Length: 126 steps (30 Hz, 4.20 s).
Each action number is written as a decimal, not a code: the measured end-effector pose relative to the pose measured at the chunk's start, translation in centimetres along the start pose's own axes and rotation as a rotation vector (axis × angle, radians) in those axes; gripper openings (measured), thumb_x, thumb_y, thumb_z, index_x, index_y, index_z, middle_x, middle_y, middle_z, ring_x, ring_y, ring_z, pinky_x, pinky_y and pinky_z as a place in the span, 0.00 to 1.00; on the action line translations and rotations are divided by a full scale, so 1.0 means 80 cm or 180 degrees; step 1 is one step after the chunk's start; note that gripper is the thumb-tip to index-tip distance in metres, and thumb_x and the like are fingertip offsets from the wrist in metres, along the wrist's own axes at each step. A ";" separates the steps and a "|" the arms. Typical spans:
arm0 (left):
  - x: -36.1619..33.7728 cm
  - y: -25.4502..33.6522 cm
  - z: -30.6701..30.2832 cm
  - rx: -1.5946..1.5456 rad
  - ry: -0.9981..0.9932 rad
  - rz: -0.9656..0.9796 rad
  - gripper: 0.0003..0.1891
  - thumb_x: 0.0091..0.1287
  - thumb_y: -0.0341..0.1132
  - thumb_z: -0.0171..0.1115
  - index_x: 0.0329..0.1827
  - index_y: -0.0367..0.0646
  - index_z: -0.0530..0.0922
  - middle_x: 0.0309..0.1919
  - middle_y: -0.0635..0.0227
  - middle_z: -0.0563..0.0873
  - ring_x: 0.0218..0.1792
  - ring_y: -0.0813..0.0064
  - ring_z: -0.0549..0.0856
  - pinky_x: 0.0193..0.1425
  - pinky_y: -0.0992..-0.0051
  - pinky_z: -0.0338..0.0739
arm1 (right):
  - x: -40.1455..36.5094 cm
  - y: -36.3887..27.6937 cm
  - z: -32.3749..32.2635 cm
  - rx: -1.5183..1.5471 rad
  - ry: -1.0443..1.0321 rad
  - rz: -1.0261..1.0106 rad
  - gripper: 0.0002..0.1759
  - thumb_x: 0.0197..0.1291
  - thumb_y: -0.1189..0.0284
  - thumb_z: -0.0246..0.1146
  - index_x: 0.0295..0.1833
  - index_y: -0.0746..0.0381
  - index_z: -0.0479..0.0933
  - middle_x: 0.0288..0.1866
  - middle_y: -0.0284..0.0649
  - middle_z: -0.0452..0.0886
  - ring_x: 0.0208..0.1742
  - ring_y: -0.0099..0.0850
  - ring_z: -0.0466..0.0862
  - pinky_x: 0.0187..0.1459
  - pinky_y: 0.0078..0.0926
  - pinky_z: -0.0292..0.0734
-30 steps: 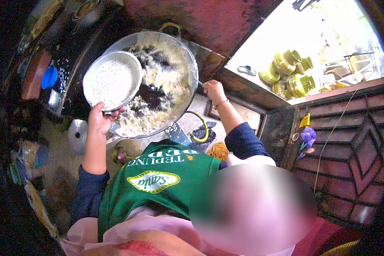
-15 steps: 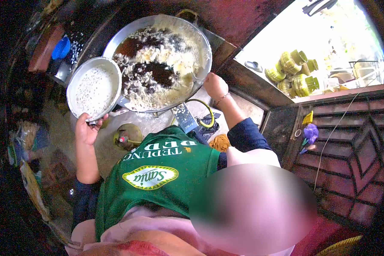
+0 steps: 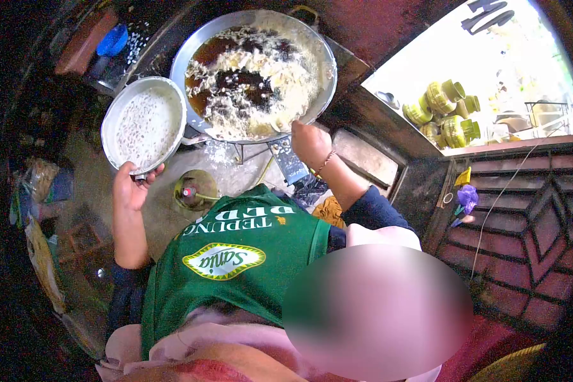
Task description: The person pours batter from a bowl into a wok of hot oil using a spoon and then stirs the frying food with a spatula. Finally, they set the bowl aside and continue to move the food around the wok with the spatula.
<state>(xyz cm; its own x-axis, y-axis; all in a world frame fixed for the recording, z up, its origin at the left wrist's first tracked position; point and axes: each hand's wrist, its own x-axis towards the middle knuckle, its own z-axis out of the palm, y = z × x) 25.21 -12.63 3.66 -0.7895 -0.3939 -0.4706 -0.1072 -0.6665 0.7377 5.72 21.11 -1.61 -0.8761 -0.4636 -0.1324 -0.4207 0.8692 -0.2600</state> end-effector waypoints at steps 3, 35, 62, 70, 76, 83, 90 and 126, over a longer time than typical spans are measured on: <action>-0.009 -0.003 -0.012 -0.0028 0.0076 0.0000 0.24 0.54 0.32 0.48 0.54 0.27 0.65 0.43 0.48 0.80 0.36 0.50 0.83 0.27 0.76 0.81 | 0.013 -0.012 0.017 0.0149 -0.0035 -0.0070 0.12 0.57 0.66 0.47 0.36 0.60 0.73 0.28 0.53 0.79 0.31 0.49 0.80 0.35 0.45 0.75; 0.059 0.065 -0.110 0.0506 -0.0204 -0.0420 0.21 0.54 0.33 0.49 0.52 0.37 0.68 0.40 0.57 0.80 0.33 0.60 0.84 0.24 0.72 0.80 | 0.038 -0.341 0.001 0.0351 0.0591 -0.1168 0.06 0.52 0.71 0.53 0.29 0.61 0.73 0.27 0.45 0.79 0.28 0.42 0.80 0.28 0.37 0.75; 0.098 0.071 -0.143 0.0343 -0.0373 -0.0304 0.26 0.58 0.35 0.46 0.59 0.33 0.60 0.45 0.49 0.78 0.35 0.49 0.83 0.26 0.76 0.81 | 0.052 -0.205 0.091 0.0959 0.0898 0.0488 0.08 0.52 0.68 0.56 0.31 0.60 0.77 0.28 0.48 0.80 0.32 0.46 0.80 0.35 0.39 0.74; 0.093 0.080 -0.140 0.0373 -0.0385 -0.0335 0.24 0.59 0.35 0.45 0.57 0.30 0.62 0.44 0.48 0.79 0.34 0.49 0.83 0.25 0.76 0.82 | -0.027 -0.172 0.071 0.0748 0.1001 0.0742 0.08 0.54 0.67 0.55 0.33 0.60 0.74 0.33 0.47 0.79 0.35 0.46 0.79 0.36 0.41 0.72; 0.083 0.082 -0.130 0.0419 -0.0417 -0.0393 0.24 0.59 0.34 0.45 0.58 0.31 0.61 0.45 0.48 0.79 0.34 0.49 0.83 0.25 0.76 0.81 | -0.017 -0.170 0.096 0.0775 0.0999 0.0663 0.06 0.55 0.72 0.50 0.35 0.62 0.71 0.36 0.50 0.77 0.39 0.50 0.77 0.39 0.43 0.71; 0.075 0.073 -0.120 0.0479 -0.0495 -0.0462 0.26 0.57 0.33 0.47 0.60 0.33 0.59 0.45 0.49 0.79 0.34 0.49 0.83 0.24 0.74 0.81 | 0.038 -0.197 0.107 0.0684 0.0613 0.0244 0.08 0.51 0.78 0.47 0.37 0.66 0.69 0.36 0.54 0.75 0.42 0.50 0.77 0.41 0.43 0.72; 0.063 0.055 -0.093 0.0655 -0.0434 -0.0367 0.24 0.51 0.32 0.50 0.54 0.37 0.67 0.40 0.56 0.81 0.31 0.59 0.84 0.23 0.73 0.80 | 0.006 -0.287 -0.024 0.0752 0.0955 -0.0454 0.08 0.49 0.76 0.51 0.36 0.61 0.72 0.32 0.47 0.79 0.35 0.46 0.79 0.37 0.41 0.74; 0.060 0.043 -0.054 0.0471 -0.0189 -0.0034 0.24 0.59 0.35 0.47 0.58 0.33 0.63 0.45 0.50 0.79 0.36 0.50 0.83 0.24 0.77 0.80 | -0.015 0.013 0.038 0.1699 0.0416 0.0505 0.09 0.44 0.68 0.63 0.28 0.64 0.78 0.23 0.43 0.79 0.25 0.29 0.80 0.31 0.25 0.74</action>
<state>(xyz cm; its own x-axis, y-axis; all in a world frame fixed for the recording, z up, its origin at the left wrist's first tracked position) 23.65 -19.53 1.88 -0.8217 -0.3463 -0.4527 -0.2002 -0.5682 0.7981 7.04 22.02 -4.67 -0.9549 -0.2799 -0.0987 -0.1339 0.7033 -0.6982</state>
